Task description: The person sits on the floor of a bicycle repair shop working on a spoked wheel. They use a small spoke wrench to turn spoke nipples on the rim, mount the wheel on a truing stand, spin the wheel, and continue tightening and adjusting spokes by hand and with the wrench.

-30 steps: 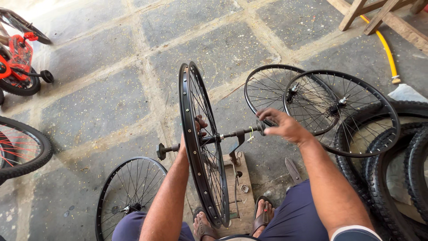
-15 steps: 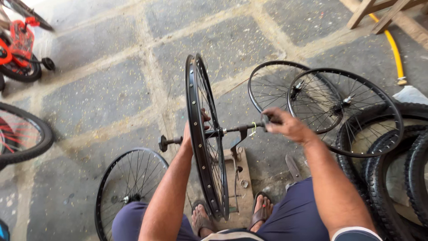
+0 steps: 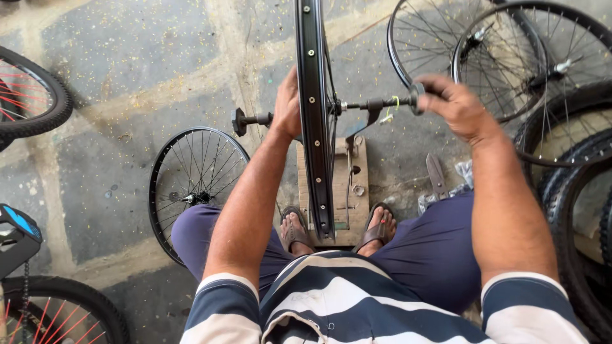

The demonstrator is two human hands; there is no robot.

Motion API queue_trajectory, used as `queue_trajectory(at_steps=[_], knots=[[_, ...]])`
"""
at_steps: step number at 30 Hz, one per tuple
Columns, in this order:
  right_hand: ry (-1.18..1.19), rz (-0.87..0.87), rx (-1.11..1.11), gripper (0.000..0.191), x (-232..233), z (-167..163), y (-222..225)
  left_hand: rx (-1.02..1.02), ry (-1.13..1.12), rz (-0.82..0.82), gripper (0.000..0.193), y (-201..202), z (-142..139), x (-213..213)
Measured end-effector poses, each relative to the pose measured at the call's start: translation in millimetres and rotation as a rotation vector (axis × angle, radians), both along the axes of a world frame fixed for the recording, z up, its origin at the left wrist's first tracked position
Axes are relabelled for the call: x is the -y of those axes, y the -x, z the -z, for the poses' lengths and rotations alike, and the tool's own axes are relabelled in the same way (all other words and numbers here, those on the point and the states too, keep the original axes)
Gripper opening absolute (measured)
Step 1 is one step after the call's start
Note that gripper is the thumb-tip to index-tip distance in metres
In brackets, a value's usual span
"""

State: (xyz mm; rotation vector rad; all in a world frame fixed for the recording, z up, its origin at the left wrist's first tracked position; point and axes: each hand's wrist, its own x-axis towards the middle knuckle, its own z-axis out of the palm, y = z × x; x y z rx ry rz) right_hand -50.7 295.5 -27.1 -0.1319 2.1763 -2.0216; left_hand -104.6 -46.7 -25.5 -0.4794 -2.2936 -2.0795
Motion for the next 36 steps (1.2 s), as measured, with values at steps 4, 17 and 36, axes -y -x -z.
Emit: queue_trajectory(at_steps=[4,17,36], knots=[[0.167,0.057,-0.317,0.03,1.6,-5.4,-16.3,0.328,-0.272,-0.107,0.054,2.6,3.5,8.3],[-0.244,-0.196,-0.474,0.115,186.3,-31.8,-178.7,-0.252,-0.429,0.13,0.094,-131.3,-156.5,86.5],[-0.351,0.802,-0.448,0.066,-82.3,-26.8,-253.1,-0.239,-0.036,-0.199,0.037,-184.2,-139.1,117.1]])
